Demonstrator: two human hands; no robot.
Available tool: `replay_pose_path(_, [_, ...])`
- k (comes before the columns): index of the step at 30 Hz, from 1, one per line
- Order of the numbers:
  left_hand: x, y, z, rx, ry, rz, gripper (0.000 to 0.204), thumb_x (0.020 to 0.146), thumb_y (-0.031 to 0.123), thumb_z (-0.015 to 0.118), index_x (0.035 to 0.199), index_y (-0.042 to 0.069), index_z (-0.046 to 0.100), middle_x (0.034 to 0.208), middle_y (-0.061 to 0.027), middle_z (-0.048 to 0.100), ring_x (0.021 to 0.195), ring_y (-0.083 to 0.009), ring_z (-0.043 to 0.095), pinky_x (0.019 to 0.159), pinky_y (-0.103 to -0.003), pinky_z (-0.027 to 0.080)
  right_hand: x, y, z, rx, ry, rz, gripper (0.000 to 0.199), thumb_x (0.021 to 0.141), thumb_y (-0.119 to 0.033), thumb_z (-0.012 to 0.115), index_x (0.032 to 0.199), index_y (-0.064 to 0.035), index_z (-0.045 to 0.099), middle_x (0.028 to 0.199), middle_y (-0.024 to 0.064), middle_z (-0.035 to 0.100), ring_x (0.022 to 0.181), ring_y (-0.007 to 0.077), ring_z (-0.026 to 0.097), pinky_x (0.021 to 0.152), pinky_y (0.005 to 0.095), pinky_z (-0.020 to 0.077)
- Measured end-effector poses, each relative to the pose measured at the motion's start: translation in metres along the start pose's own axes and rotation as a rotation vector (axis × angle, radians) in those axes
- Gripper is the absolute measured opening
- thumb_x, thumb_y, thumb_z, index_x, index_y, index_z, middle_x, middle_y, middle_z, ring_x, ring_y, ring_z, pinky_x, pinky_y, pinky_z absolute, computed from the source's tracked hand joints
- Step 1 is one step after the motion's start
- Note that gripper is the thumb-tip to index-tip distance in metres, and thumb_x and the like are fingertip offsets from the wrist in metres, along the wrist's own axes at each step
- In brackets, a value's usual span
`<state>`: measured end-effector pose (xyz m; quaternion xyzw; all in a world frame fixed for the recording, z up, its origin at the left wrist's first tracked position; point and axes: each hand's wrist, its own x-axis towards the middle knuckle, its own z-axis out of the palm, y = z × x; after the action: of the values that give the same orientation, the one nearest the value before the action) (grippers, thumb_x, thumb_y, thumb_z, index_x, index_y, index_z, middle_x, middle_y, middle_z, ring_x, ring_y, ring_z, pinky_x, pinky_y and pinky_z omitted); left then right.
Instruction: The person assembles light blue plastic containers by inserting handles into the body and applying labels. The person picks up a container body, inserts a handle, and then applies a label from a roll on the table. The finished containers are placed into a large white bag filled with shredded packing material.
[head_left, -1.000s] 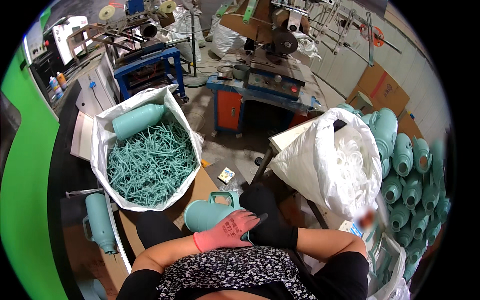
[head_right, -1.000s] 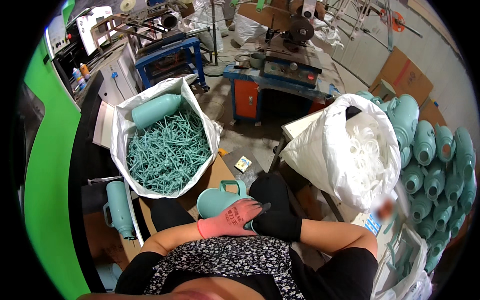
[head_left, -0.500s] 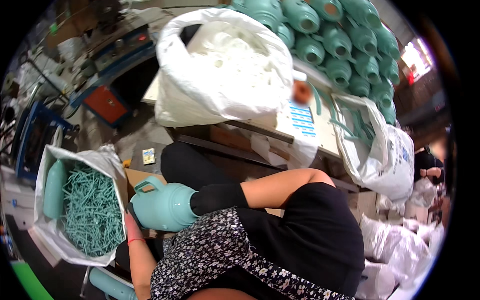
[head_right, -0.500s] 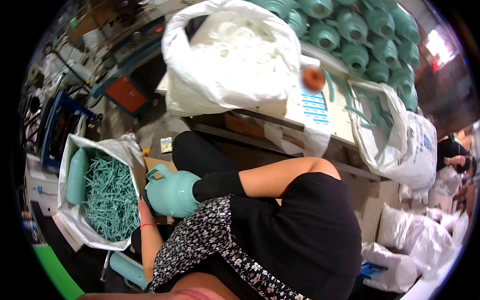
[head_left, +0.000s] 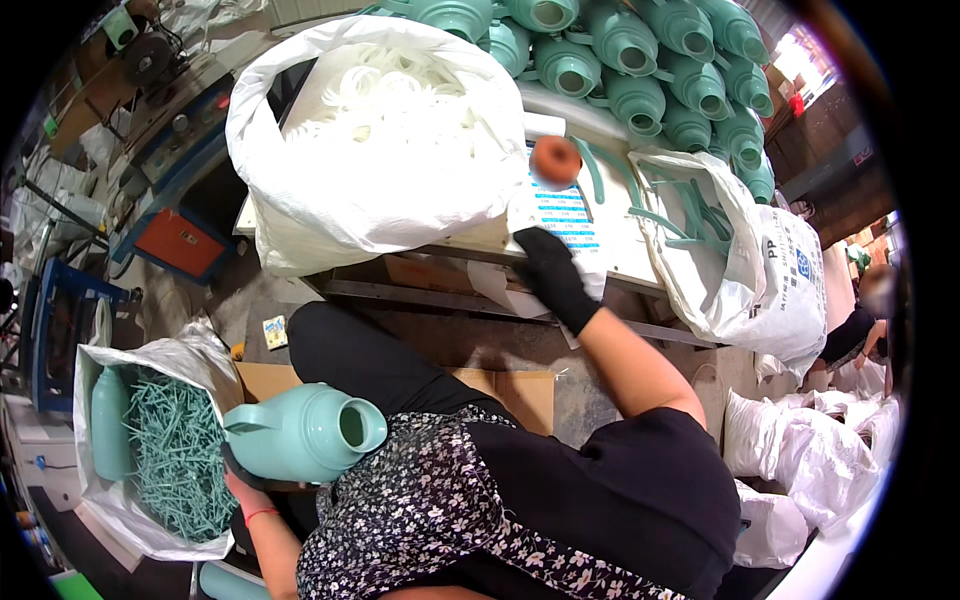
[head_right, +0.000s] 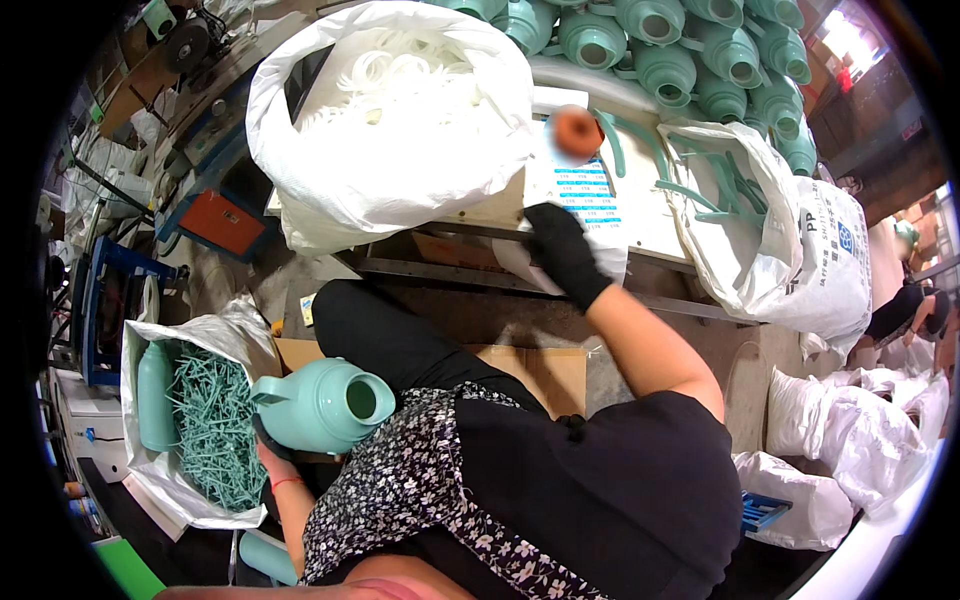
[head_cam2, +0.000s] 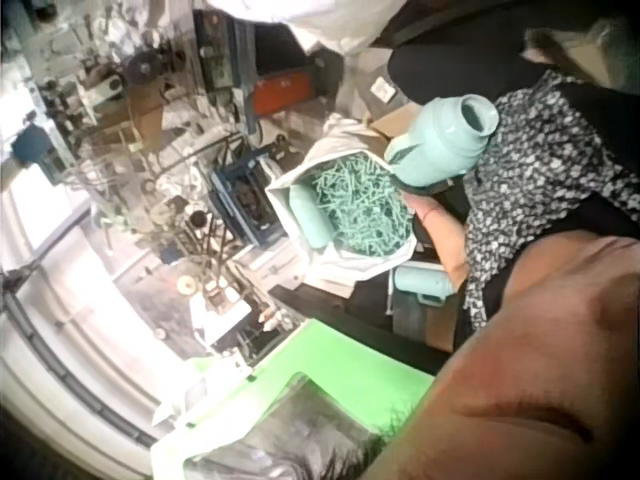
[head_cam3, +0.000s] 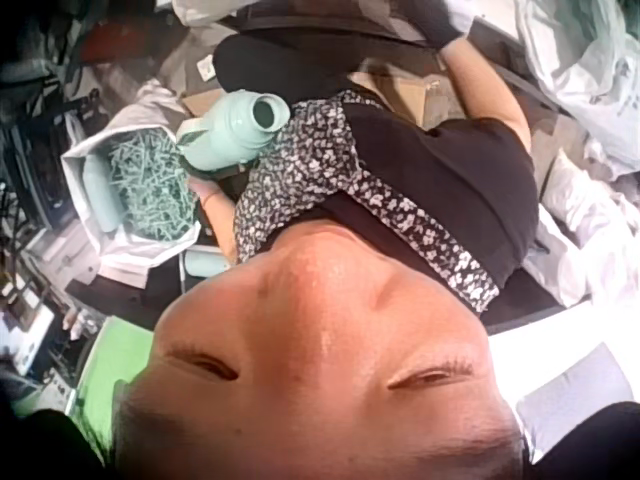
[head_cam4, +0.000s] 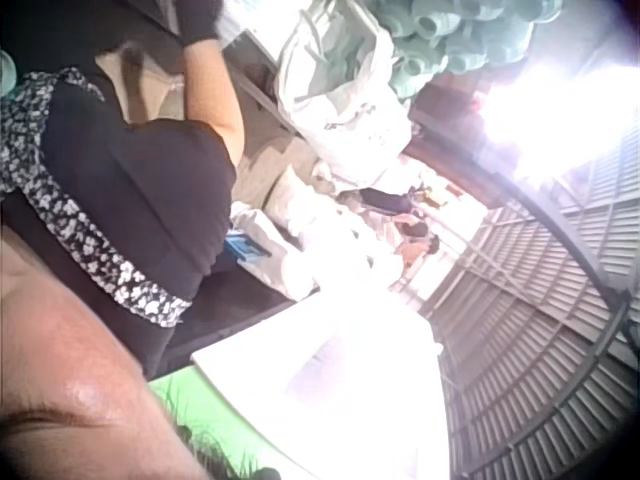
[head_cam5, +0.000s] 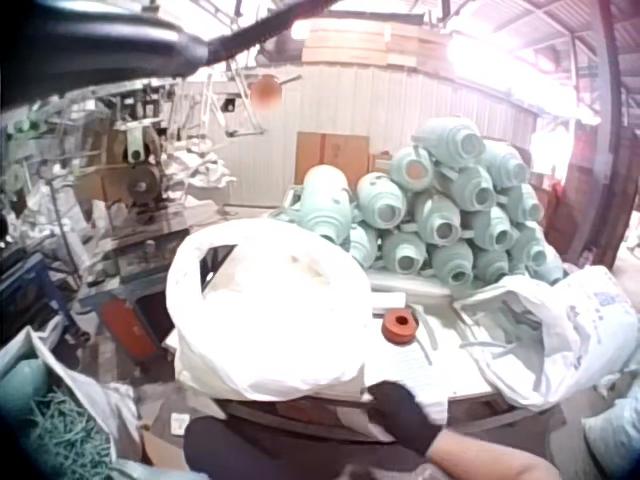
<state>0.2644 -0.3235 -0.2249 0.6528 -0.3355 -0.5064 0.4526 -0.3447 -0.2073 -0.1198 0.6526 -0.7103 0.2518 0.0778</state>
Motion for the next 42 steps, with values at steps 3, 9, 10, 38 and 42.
replay_pose_path(3, [-0.006,0.031,-0.005,0.015,0.016,0.138,0.053,0.095,0.041,0.049,0.115,-0.007,0.059,0.111,-0.0141,0.062,0.093,-0.0229,0.06,0.081,-0.037,0.05,-0.042,0.07,-0.02,-0.227,0.003,0.014,0.044,0.073,-0.014,0.074,0.114,-0.0042,0.059,0.12,0.0145,0.057,0.107,0.0323,0.057,0.092,0.0375,0.0469])
replay_pose_path(9, [0.018,0.095,-0.051,-0.011,0.053,0.41,0.049,0.097,0.038,0.044,0.122,-0.004,0.053,0.116,-0.0136,0.057,0.102,-0.0214,0.055,0.088,-0.034,0.045,-0.064,0.101,-0.009,0.137,0.019,0.162,0.021,0.076,-0.009,0.07,0.096,-0.0039,0.065,0.102,0.0112,0.065,0.093,0.0306,0.062,0.08,0.0375,0.0512])
replay_pose_path(10, [0.009,0.117,-0.05,0.047,-0.009,0.442,0.048,0.097,0.037,0.045,0.122,-0.004,0.053,0.115,-0.0124,0.057,0.102,-0.0205,0.055,0.09,-0.034,0.044,-0.065,0.101,-0.009,0.126,0.024,0.192,0.019,0.077,-0.009,0.069,0.094,-0.0035,0.065,0.099,0.0115,0.065,0.091,0.0306,0.062,0.079,0.0375,0.051])
replay_pose_path(38, [-0.025,0.185,-0.046,0.2,0.202,0.603,0.047,0.091,0.038,0.058,0.114,-0.003,0.058,0.104,-0.0104,0.062,0.094,-0.0175,0.056,0.086,-0.029,0.044,0.063,-0.083,0.101,0.31,-0.027,-0.127,0.031,0.079,-0.029,0.068,0.102,-0.0078,0.065,0.092,0.0144,0.065,0.09,0.033,0.062,0.079,0.0414,0.0489])
replay_pose_path(42, [-0.015,0.168,-0.071,0.229,0.219,0.612,0.045,0.092,0.036,0.057,0.114,-0.003,0.058,0.103,-0.0106,0.061,0.093,-0.0171,0.056,0.084,-0.03,0.045,0.095,-0.101,0.126,0.327,-0.136,-0.005,0.038,0.08,-0.038,0.067,0.108,-0.0117,0.062,0.092,0.0121,0.066,0.089,0.0332,0.063,0.079,0.0421,0.0489])
